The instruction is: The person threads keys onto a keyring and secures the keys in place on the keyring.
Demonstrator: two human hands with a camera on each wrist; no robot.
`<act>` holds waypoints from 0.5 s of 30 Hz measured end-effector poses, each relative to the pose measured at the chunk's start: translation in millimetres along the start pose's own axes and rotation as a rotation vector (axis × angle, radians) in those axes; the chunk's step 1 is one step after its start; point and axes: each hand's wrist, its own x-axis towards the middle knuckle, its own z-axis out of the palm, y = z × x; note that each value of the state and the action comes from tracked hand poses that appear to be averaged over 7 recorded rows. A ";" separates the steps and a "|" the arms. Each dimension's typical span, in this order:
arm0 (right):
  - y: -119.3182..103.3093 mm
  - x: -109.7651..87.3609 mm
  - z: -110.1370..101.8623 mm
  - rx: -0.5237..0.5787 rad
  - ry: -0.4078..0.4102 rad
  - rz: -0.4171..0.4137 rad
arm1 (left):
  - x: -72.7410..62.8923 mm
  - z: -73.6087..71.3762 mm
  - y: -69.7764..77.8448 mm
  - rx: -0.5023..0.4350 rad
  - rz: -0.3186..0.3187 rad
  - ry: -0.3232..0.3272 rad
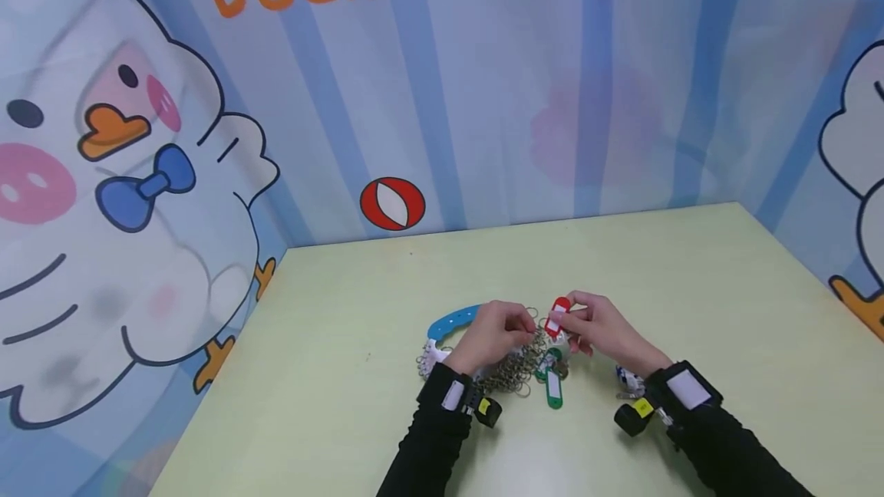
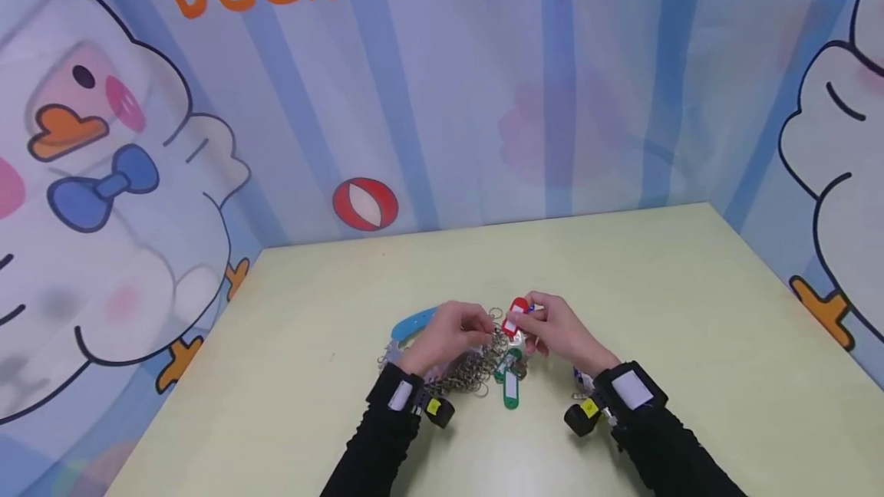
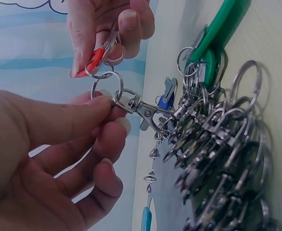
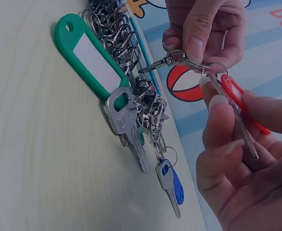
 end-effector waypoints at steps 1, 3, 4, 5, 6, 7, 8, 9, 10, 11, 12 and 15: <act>0.0 0.0 -0.4 0.001 -0.002 0.003 | 0.0 0.1 0.3 -0.005 -0.003 0.004; 0.1 -0.4 -0.4 0.005 -0.008 0.014 | -0.5 0.1 0.6 -0.004 -0.007 0.004; 0.1 -0.7 -0.2 0.006 -0.010 0.020 | -0.9 0.3 0.5 -0.002 -0.008 0.003; 0.1 -1.1 0.0 0.009 -0.013 0.025 | -1.2 0.5 0.4 0.000 -0.010 0.000; 0.1 -1.5 0.2 0.009 -0.015 0.030 | -1.5 0.6 0.6 0.001 -0.012 -0.003; 0.2 -1.9 0.3 0.008 -0.015 0.035 | -1.6 0.8 0.5 0.003 -0.012 -0.007; 0.2 -2.2 0.3 0.006 -0.015 0.036 | -1.5 1.0 0.3 0.005 -0.012 -0.009; 0.3 -2.4 0.3 0.004 -0.015 0.037 | -1.4 1.1 0.0 0.008 -0.013 -0.010; 0.3 -2.3 0.1 0.003 -0.014 0.036 | -1.0 0.9 0.3 0.010 -0.014 -0.010; 0.4 -2.1 -0.1 0.003 -0.013 0.036 | -0.6 0.6 0.5 0.011 -0.014 -0.009; 0.4 -1.7 -0.4 0.002 -0.012 0.036 | -0.1 0.2 0.7 0.011 -0.016 -0.007; 0.0 -0.6 -1.3 -0.003 -0.006 0.035 | 1.5 -1.0 1.3 0.018 -0.020 -0.005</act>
